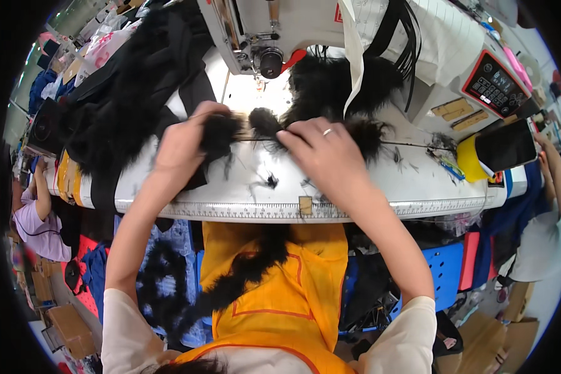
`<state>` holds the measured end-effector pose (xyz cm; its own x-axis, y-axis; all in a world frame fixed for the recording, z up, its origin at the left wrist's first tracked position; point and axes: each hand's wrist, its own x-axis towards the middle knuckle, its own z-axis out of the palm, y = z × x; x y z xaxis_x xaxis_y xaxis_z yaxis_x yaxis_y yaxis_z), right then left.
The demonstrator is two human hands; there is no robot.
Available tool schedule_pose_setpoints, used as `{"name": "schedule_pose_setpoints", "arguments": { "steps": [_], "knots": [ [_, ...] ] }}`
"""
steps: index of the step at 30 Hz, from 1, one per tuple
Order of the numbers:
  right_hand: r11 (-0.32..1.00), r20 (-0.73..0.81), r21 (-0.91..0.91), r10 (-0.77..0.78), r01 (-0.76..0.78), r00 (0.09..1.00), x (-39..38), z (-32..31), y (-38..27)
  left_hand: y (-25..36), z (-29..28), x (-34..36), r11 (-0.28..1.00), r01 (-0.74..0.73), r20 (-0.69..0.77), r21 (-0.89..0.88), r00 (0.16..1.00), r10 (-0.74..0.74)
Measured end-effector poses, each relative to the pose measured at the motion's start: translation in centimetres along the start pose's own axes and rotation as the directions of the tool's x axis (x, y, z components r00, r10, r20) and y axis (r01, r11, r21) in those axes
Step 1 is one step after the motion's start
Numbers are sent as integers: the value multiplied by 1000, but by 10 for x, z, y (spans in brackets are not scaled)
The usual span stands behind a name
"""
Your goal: The recorder is sewing together pieces of black faux fur and trimming excess material using a sewing machine and scissors.
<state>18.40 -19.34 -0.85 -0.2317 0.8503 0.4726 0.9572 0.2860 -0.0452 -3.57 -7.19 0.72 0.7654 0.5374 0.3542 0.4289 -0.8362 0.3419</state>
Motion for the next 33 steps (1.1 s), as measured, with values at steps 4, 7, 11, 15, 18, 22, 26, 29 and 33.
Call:
{"name": "schedule_pose_setpoints", "arguments": {
  "steps": [4, 7, 11, 15, 18, 22, 26, 29, 33],
  "knots": [
    [988, 38, -63, -136, 139, 990, 6, 2, 4, -16, 16, 46, 886, 45, 169, -461, 985, 38],
    [967, 109, 244, -105, 76, 988, 9, 3, 15, -30, 4, 43, 425, 419, 412, -802, 904, -113],
    [901, 128, 429, 17, -71, 992, 12, 2, 21, -57, -5, 29, 200, 324, 314, -925, 946, -82],
    [999, 188, 50, -4, -6, 982, 8, -16, 19, -59, -36, 25, 165, 295, 140, -941, 786, -602],
    [995, 144, -50, -81, 89, 986, 4, -23, 11, -41, -53, 20, 722, 312, -185, -618, 834, -520],
    [975, 131, -2, -219, 222, 967, 12, 1, 0, -29, -2, 34, 970, -150, 126, -192, 976, 176],
    [989, 78, 13, -150, 150, 986, 38, 25, 16, -50, 24, 53, 974, -186, 56, -131, 979, 195],
    [996, 86, 20, -85, 84, 993, 53, 31, 26, -56, 24, 61, 984, -156, 89, -89, 983, 163],
    [995, 40, 88, -54, 51, 998, 62, 33, 30, -47, 22, 61, 993, -113, 118, -34, 986, 117]
  ]
}}
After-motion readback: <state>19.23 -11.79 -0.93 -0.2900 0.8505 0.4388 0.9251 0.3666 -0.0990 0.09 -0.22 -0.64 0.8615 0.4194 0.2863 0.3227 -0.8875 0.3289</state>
